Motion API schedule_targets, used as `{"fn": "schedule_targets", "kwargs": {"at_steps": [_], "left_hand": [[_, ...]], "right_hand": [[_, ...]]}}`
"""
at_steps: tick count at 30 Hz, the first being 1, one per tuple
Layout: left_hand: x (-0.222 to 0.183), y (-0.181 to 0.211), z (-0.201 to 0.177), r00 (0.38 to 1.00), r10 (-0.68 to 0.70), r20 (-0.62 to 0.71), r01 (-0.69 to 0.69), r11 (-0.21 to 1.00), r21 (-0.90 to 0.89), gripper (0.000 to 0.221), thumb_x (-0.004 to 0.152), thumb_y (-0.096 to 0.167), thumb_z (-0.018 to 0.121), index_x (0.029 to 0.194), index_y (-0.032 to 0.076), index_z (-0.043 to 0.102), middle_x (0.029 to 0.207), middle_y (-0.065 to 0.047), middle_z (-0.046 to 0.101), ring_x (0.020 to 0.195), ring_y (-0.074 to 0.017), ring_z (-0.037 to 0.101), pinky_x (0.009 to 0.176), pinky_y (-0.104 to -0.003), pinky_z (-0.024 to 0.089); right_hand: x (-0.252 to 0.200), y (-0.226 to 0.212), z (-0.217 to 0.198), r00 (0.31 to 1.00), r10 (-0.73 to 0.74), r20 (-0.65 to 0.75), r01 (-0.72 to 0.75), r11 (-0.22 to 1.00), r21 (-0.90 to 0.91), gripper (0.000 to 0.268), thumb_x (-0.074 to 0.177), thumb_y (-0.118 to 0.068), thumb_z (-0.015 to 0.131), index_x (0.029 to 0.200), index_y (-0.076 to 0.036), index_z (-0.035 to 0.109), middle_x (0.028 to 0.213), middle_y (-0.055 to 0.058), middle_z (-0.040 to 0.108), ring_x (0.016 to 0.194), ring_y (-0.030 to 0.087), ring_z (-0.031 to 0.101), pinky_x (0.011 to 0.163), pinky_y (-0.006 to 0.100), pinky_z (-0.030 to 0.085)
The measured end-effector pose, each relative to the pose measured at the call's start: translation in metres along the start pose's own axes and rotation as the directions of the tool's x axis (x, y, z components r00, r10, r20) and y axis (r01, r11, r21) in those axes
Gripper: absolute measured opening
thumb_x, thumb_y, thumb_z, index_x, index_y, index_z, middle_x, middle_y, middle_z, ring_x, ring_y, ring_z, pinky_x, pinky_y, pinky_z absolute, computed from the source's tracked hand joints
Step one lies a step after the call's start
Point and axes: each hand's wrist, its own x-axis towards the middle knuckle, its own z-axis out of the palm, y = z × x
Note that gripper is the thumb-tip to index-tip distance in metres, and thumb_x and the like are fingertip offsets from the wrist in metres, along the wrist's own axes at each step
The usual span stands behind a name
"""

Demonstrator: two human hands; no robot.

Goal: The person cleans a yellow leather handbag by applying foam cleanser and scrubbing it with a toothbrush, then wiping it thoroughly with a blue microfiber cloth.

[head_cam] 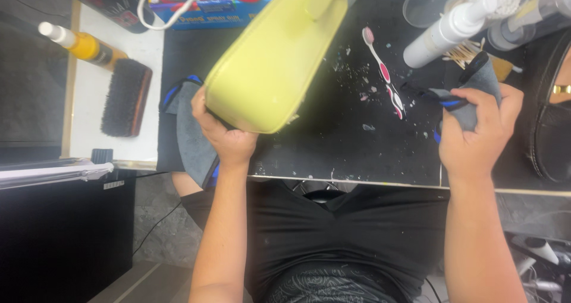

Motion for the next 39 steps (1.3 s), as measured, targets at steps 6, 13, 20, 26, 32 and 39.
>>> {"fn": "schedule_targets", "kwargs": {"at_steps": [6,13,20,26,32,39], "left_hand": [[-0.001,0.000,0.000,1.000,0.027,0.005,-0.027,1.000,-0.003,0.072,0.091,0.021,0.084,0.144,0.008,0.037,0.137,-0.014,0.052,0.123,-0.0287,0.056,0.109,-0.038,0.046],[0.002,0.013,-0.004,0.997,0.070,0.036,-0.073,0.995,0.063,0.069,0.082,0.016,0.084,0.138,0.009,0.043,0.133,-0.016,0.053,0.126,-0.0340,0.055,0.107,-0.041,0.045],[0.001,0.016,-0.001,0.993,0.112,0.046,-0.115,0.989,0.090,0.071,0.081,0.016,0.086,0.136,0.011,0.043,0.131,-0.015,0.054,0.126,-0.0340,0.054,0.109,-0.043,0.044],[0.003,0.017,-0.003,0.993,0.110,0.048,-0.114,0.990,0.085,0.073,0.078,0.018,0.087,0.135,0.010,0.043,0.130,-0.016,0.054,0.124,-0.0348,0.054,0.112,-0.046,0.043],[0.000,0.013,-0.003,0.994,0.101,0.051,-0.106,0.989,0.104,0.070,0.082,0.019,0.086,0.136,0.011,0.042,0.131,-0.014,0.053,0.126,-0.0334,0.054,0.111,-0.044,0.044],[0.002,0.015,-0.003,0.994,0.099,0.043,-0.102,0.991,0.086,0.073,0.081,0.023,0.088,0.136,0.010,0.043,0.131,-0.014,0.053,0.125,-0.0326,0.054,0.111,-0.044,0.045]], "right_hand": [[-0.024,0.035,0.024,0.998,-0.027,0.063,0.038,0.980,-0.195,0.032,0.092,-0.010,0.081,0.122,-0.010,0.069,0.133,0.018,0.048,0.127,0.037,0.045,0.112,0.047,0.039],[-0.022,0.032,0.022,0.996,-0.053,0.070,0.067,0.976,-0.207,0.026,0.100,-0.024,0.076,0.120,-0.007,0.072,0.134,0.019,0.049,0.125,0.038,0.045,0.110,0.047,0.038],[-0.025,0.036,0.023,0.999,-0.023,0.042,0.031,0.980,-0.197,0.024,0.101,-0.023,0.076,0.117,-0.005,0.072,0.133,0.020,0.050,0.123,0.038,0.045,0.108,0.047,0.039],[-0.021,0.030,0.022,0.999,-0.015,0.036,0.021,0.981,-0.195,0.023,0.099,-0.019,0.076,0.117,-0.005,0.072,0.132,0.019,0.051,0.123,0.038,0.046,0.108,0.047,0.040],[-0.026,0.035,0.024,0.999,-0.027,0.042,0.035,0.976,-0.216,0.023,0.100,-0.019,0.077,0.118,-0.004,0.071,0.133,0.020,0.050,0.124,0.037,0.046,0.109,0.047,0.039],[-0.024,0.034,0.024,0.999,-0.033,0.041,0.041,0.977,-0.211,0.023,0.099,-0.017,0.077,0.116,-0.004,0.071,0.132,0.019,0.052,0.123,0.037,0.046,0.108,0.047,0.040]]}}
